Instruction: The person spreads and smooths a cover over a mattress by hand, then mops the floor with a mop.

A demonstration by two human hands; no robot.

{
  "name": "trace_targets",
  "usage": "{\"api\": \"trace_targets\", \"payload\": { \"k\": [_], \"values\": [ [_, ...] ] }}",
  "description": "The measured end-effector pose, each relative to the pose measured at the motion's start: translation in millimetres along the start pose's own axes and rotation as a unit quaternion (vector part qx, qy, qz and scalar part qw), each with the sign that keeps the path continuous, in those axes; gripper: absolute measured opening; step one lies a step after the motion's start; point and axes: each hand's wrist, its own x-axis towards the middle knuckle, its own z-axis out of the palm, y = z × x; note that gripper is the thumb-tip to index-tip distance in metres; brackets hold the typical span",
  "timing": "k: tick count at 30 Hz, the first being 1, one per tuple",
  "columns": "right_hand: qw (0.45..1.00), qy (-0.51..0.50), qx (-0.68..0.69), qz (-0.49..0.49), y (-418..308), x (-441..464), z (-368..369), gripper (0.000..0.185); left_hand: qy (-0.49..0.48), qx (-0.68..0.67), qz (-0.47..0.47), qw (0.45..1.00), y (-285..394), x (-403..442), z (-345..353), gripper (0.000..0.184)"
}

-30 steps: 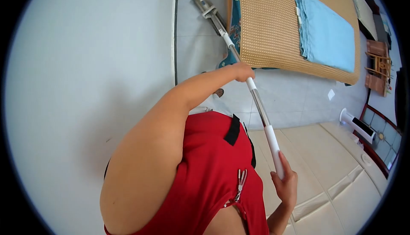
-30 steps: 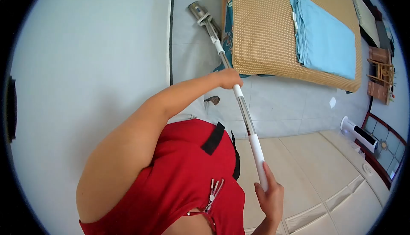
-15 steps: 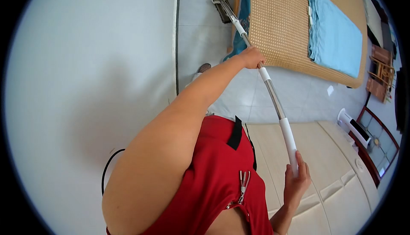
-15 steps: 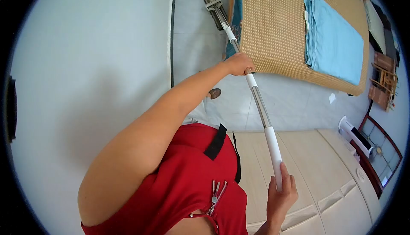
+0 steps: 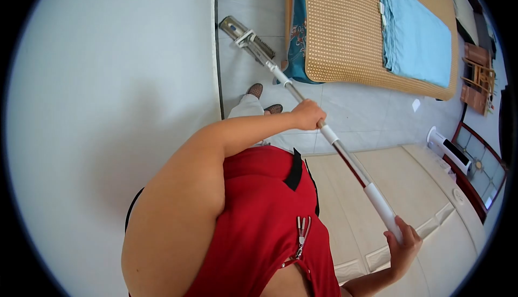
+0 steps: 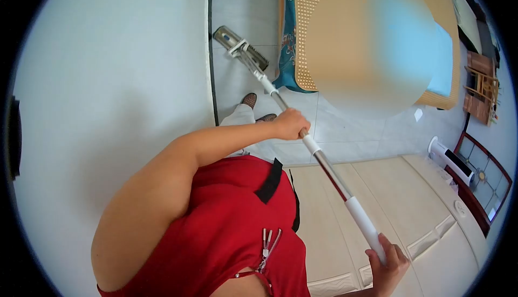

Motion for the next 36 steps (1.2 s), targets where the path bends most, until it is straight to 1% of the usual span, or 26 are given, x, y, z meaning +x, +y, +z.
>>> {"api": "trace_targets", "payload": {
  "k": [1, 4, 5, 8, 9, 11, 12, 15, 18, 20, 23, 26, 30, 32, 35, 36],
  "values": [
    [1.0, -0.005, 0.004, 0.004, 3, -6, 0, 0.054, -0.03, -0.008, 0.002, 1.0, 4, -9, 5, 0.007],
    [0.995, -0.016, 0.043, 0.086, 14, -26, 8, 0.05, -0.116, -0.026, 0.015, 0.993, 9, -17, 9, 0.006],
    [0.984, -0.016, 0.087, 0.156, 10, -28, 14, 0.041, -0.143, -0.032, 0.021, 0.989, 9, -15, 9, 0.006],
    [0.964, 0.036, 0.19, 0.184, 21, -50, 31, 0.031, -0.166, -0.022, 0.026, 0.986, 20, -6, -6, 0.004],
    [0.976, 0.029, 0.153, 0.154, 21, -53, 29, 0.027, -0.163, -0.015, 0.038, 0.986, 20, -3, -7, 0.004],
    [0.978, 0.034, 0.156, 0.137, 17, -60, 27, 0.027, -0.157, 0.003, 0.063, 0.986, 21, 3, -13, 0.004],
    [0.978, 0.037, 0.158, 0.129, 15, -63, 26, 0.027, -0.152, 0.016, 0.061, 0.986, 19, 7, -19, 0.004],
    [0.982, 0.1, 0.14, 0.082, 5, -47, 41, 0.046, -0.126, 0.048, 0.057, 0.989, -1, 26, -40, 0.004],
    [0.983, 0.077, 0.145, 0.079, -35, -14, 45, 0.044, -0.081, 0.064, 0.053, 0.993, -37, 38, -60, 0.007],
    [0.992, 0.084, 0.093, 0.018, -46, 5, 50, 0.043, -0.063, 0.07, 0.05, 0.994, -55, 41, -77, 0.01],
    [0.995, 0.077, -0.008, -0.068, -56, 30, 49, 0.045, -0.059, 0.068, 0.008, 0.996, -72, 41, -88, 0.011],
    [0.99, 0.074, -0.042, -0.115, -49, 41, 38, 0.048, 0.039, 0.041, 0.02, 0.998, -70, 36, -83, 0.011],
    [0.975, 0.067, -0.091, -0.191, -40, 52, 20, 0.05, 0.051, 0.027, -0.004, 0.998, -58, 33, -78, 0.012],
    [0.971, 0.054, -0.109, -0.208, -31, 51, 15, 0.05, 0.054, 0.01, -0.014, 0.998, -47, 27, -72, 0.014],
    [0.96, 0.053, -0.131, -0.24, -6, 48, 15, 0.049, 0.101, 0.011, -0.003, 0.995, -49, 27, -35, 0.017],
    [0.956, 0.058, -0.139, -0.252, 4, 46, 13, 0.049, 0.1, 0.011, -0.007, 0.995, -43, 27, -30, 0.017]
  ]
}}
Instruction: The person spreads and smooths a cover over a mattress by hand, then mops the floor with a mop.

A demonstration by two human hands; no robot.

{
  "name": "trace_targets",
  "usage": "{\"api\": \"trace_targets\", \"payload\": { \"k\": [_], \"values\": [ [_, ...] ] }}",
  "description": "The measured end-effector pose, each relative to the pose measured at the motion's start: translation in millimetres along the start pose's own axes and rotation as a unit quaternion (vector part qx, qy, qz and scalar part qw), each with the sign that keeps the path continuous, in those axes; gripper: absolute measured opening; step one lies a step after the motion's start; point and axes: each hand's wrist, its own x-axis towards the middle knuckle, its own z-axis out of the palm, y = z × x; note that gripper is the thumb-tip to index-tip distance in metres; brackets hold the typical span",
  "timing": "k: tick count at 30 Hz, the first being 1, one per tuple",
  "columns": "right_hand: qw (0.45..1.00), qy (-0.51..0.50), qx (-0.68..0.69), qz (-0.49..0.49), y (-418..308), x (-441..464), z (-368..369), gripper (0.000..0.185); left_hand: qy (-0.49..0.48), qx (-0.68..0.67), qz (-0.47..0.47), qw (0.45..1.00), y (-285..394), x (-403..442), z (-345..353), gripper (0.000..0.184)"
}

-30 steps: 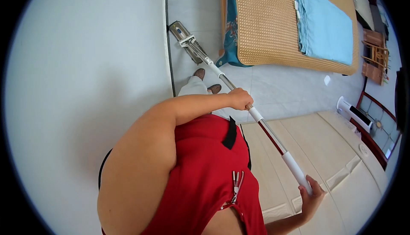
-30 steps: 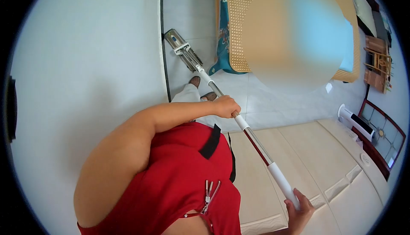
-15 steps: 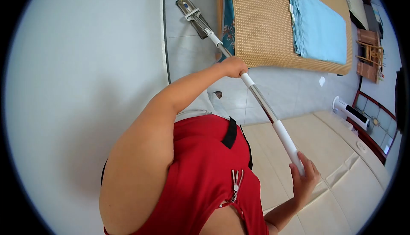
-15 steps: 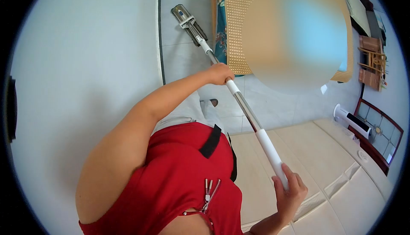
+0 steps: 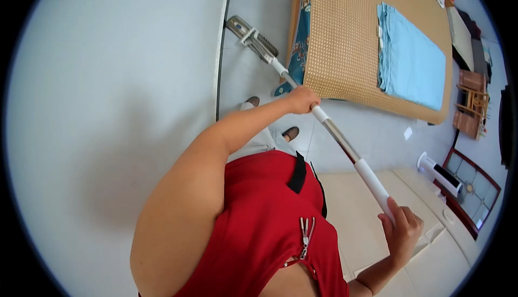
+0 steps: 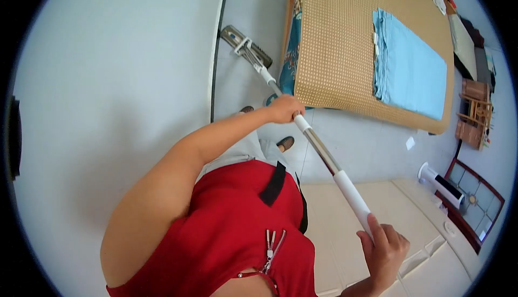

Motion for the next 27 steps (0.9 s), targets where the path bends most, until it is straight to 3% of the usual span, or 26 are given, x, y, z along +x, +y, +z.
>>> {"api": "trace_targets", "payload": {
  "k": [8, 15, 18, 21, 24, 27],
  "values": [
    [0.997, 0.038, -0.011, -0.064, 81, -62, 12, 0.035, 0.028, 0.001, -0.054, 0.998, 60, -10, 92, 0.019],
    [0.984, 0.072, -0.061, -0.152, 139, -98, 27, 0.032, 0.115, -0.008, -0.054, 0.992, 96, -20, 172, 0.017],
    [0.983, 0.056, -0.06, -0.165, 151, -107, 21, 0.032, 0.053, -0.008, -0.116, 0.992, 115, -26, 184, 0.021],
    [0.985, 0.042, -0.028, -0.167, 160, -112, 17, 0.032, 0.041, -0.017, -0.103, 0.994, 122, -31, 199, 0.018],
    [0.99, 0.058, -0.047, -0.122, 162, -130, 52, 0.029, 0.006, -0.018, -0.095, 0.995, 107, -28, 213, 0.015],
    [0.993, 0.106, 0.014, -0.042, 176, -135, 53, 0.025, 0.0, -0.013, -0.081, 0.997, 126, -5, 184, 0.014]
  ]
}}
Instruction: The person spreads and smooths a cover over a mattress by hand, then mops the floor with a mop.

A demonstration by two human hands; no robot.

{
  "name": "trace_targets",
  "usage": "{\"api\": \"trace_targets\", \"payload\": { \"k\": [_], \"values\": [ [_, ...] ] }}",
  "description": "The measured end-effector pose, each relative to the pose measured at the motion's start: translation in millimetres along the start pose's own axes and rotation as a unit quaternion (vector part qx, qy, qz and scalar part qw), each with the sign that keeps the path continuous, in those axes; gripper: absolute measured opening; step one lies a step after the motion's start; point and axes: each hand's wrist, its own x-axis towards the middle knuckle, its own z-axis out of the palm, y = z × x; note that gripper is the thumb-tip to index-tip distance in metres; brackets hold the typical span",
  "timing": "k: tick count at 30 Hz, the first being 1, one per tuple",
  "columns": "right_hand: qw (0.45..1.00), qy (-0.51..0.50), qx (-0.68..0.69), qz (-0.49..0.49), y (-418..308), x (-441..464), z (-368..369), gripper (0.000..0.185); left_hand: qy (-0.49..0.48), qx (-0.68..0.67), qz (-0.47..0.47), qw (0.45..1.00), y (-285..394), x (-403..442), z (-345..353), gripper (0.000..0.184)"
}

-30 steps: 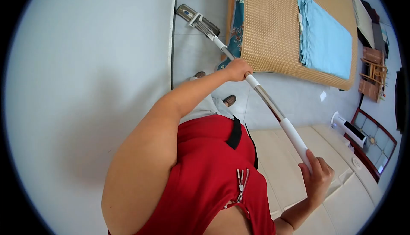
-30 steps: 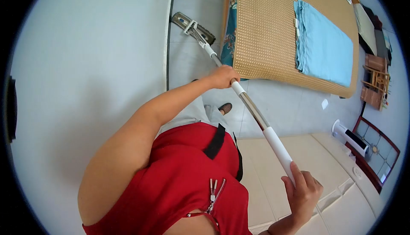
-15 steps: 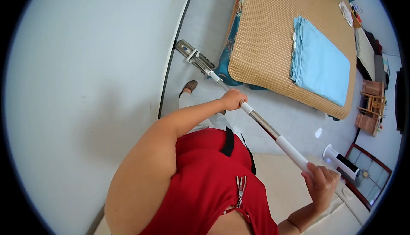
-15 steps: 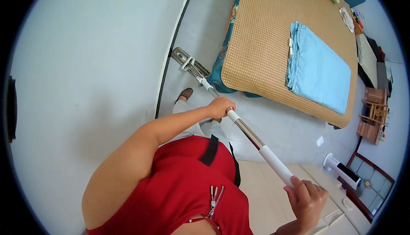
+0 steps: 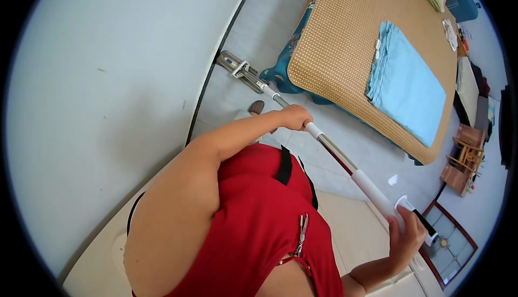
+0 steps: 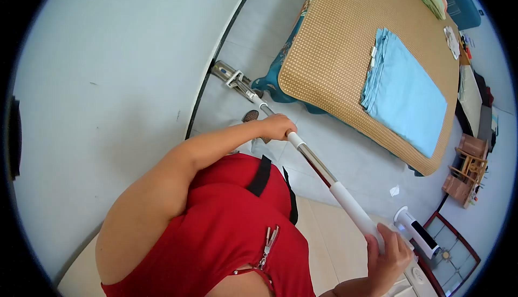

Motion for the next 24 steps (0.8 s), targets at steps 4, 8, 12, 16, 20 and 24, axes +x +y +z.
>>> {"api": "trace_targets", "payload": {
  "k": [4, 8, 12, 16, 20, 24],
  "values": [
    [0.998, -0.004, 0.018, 0.052, -4, 9, -24, 0.025, -0.037, 0.03, 0.007, 0.999, 13, 21, -36, 0.015],
    [0.999, -0.033, 0.018, -0.013, -35, 56, -37, 0.029, -0.028, 0.009, 0.023, 0.999, -15, 30, -69, 0.015],
    [0.991, -0.09, -0.043, -0.087, -68, 94, -38, 0.036, 0.002, -0.006, 0.029, 1.0, -44, 15, -90, 0.015],
    [0.977, -0.117, -0.091, -0.153, -81, 115, -56, 0.038, 0.101, -0.043, 0.001, 0.994, -39, -1, -85, 0.016],
    [0.966, -0.107, -0.107, -0.209, -75, 123, -56, 0.037, 0.156, -0.047, -0.025, 0.986, -30, -7, -80, 0.019],
    [0.948, -0.079, -0.129, -0.278, -59, 129, -55, 0.034, 0.209, -0.037, -0.038, 0.976, -35, 8, -48, 0.021]
  ]
}}
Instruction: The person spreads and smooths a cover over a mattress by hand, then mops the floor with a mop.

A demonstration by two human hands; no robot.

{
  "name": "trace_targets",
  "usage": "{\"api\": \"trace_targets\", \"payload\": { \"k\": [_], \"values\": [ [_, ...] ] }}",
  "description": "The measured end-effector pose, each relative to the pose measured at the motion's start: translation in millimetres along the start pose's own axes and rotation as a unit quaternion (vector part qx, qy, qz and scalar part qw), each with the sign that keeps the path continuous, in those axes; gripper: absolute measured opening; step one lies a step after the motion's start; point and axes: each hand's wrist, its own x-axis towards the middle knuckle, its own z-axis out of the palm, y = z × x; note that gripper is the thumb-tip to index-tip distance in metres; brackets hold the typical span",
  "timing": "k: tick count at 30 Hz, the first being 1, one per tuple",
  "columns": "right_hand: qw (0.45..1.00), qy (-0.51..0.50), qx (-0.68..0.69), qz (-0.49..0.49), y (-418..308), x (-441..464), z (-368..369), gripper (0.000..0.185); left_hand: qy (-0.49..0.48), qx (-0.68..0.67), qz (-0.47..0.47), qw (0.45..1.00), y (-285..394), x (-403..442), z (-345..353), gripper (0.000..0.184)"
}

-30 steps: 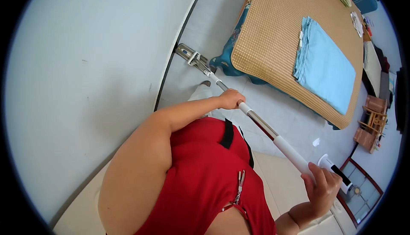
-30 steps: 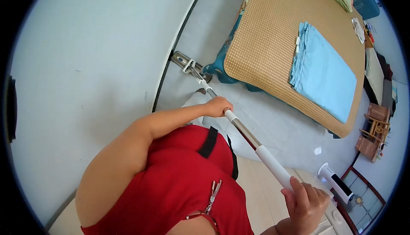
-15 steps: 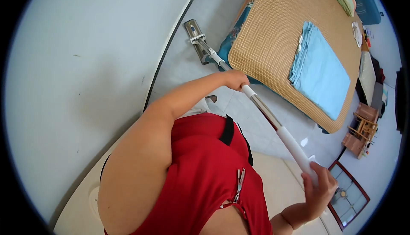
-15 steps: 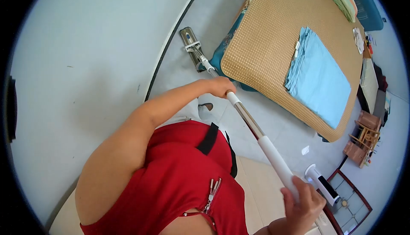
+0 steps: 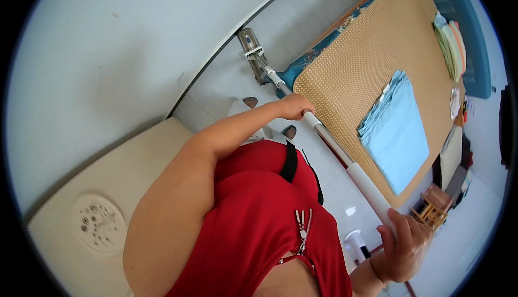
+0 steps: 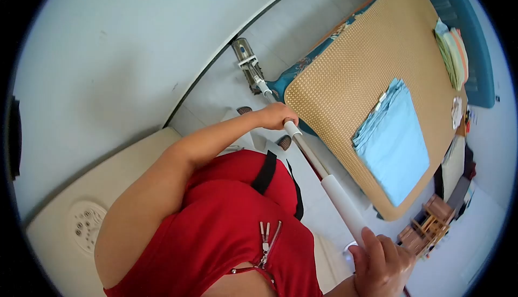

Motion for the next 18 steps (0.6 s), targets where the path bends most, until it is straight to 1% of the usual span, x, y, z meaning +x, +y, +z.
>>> {"api": "trace_targets", "payload": {
  "k": [3, 6, 7, 9, 12, 13, 16, 17, 18],
  "values": [
    [0.999, -0.022, -0.009, -0.028, 15, -13, 17, 0.033, 0.037, -0.009, 0.001, 0.999, -1, -3, 26, 0.021],
    [0.989, -0.003, -0.033, -0.141, 36, -25, 37, 0.035, 0.074, -0.022, -0.029, 0.997, 9, -5, 46, 0.021],
    [0.987, -0.009, -0.047, -0.154, 42, -32, 41, 0.036, 0.08, -0.026, -0.041, 0.996, 16, -7, 55, 0.021],
    [0.981, -0.007, -0.076, -0.178, 55, -45, 48, 0.037, 0.125, -0.022, -0.043, 0.991, 22, -10, 80, 0.019],
    [0.971, -0.02, -0.045, -0.232, 86, -61, 56, 0.037, 0.18, 0.001, -0.056, 0.982, 40, -25, 117, 0.018],
    [0.968, -0.022, -0.043, -0.246, 85, -69, 69, 0.037, 0.197, 0.0, -0.056, 0.979, 38, -36, 136, 0.017],
    [0.953, -0.017, -0.016, -0.301, 104, -83, 70, 0.039, 0.242, 0.013, -0.067, 0.968, 58, -57, 175, 0.016],
    [0.951, -0.021, -0.011, -0.307, 107, -87, 70, 0.04, 0.257, 0.02, -0.064, 0.964, 60, -62, 188, 0.017],
    [0.95, -0.023, -0.008, -0.311, 109, -91, 69, 0.041, 0.253, -0.002, -0.07, 0.965, 67, -67, 196, 0.017]
  ]
}}
